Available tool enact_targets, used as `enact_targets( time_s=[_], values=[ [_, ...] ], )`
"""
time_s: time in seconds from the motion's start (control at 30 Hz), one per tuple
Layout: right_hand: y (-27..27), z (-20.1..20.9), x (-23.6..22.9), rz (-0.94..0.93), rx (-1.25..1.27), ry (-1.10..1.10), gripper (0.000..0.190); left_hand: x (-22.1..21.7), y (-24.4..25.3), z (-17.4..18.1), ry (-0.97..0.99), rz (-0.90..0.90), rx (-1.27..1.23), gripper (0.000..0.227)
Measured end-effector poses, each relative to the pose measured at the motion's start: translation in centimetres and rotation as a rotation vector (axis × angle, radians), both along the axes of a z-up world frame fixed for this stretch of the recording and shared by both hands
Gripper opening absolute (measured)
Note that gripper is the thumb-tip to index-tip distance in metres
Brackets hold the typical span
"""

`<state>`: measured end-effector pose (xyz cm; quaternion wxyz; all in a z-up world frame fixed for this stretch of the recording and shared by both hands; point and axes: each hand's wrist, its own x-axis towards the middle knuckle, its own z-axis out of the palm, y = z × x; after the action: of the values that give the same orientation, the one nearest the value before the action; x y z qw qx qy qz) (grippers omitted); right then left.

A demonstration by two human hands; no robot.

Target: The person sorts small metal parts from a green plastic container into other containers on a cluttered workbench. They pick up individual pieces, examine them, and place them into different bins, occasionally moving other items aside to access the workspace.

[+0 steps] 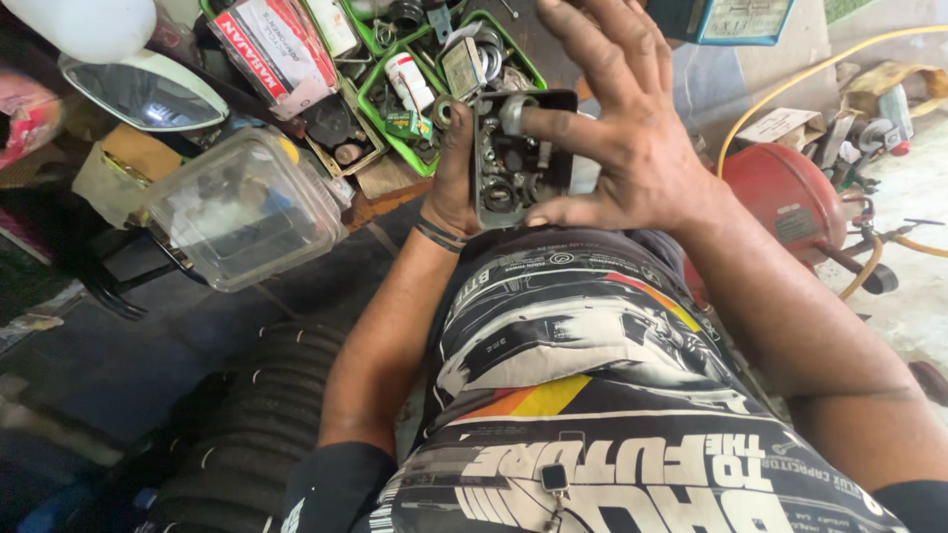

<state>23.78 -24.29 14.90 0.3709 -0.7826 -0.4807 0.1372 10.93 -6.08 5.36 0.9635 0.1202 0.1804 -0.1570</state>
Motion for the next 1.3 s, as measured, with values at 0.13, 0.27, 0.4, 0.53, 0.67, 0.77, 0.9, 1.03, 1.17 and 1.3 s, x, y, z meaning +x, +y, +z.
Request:
enact_targets(
  time_s=[0.13, 0.27, 0.4, 0.53, 0.67, 0.77, 0.9, 1.03, 1.17, 1.3],
  values=[
    [-0.8, 0.0, 0.0, 0.031, 0.081, 0.129, 0.067, -0.5, -0.1, -0.4, 0.017, 0.018, 0.020, 0.086],
    [-1.1, -0.2, -0.7, 0.050, 0.068, 0.097, 0.057, -0.2, 0.1, -0.6, 0.037, 0.031, 0.053, 0.088],
    [-1.7, -0.4, -1.2, -0.093, 0.147, 0.106, 0.052, 0.0, 0.2, -0.9, -0.037, 0.097, 0.028, 0.087],
    [-2.3, 0.0, -1.7, -0.170, 0.131, 0.100, 0.045, -0.1, 0.0, -1.6, -0.024, 0.195, 0.108, 0.084],
    [-1.5, 0.4, -2.3, -0.151, -0.020, 0.001, 0.057, -0.5, -0.2, -2.5, -0.057, 0.180, 0.141, 0.083],
    [0.2, 1.0, -2.9, -0.151, -0.146, -0.050, 0.085, -0.3, -0.4, -2.9, -0.084, 0.215, 0.171, 0.084],
    [1.8, 1.4, -4.1, -0.065, -0.161, 0.033, 0.096, -0.2, -0.9, -2.9, 0.009, 0.312, 0.059, 0.091],
    [1.3, 2.0, -3.9, -0.074, -0.082, -0.006, 0.077, -0.3, -0.6, -2.8, 0.051, 0.370, -0.052, 0.093],
    [1.1, 2.3, -3.7, -0.222, -0.115, 0.101, 0.073, -0.5, -0.3, -3.2, -0.044, 0.337, 0.012, 0.093],
    [1.8, 2.0, -3.6, -0.194, -0.211, 0.013, 0.080, -0.7, -0.3, -3.4, 0.005, 0.350, 0.032, 0.090]
  ],
)
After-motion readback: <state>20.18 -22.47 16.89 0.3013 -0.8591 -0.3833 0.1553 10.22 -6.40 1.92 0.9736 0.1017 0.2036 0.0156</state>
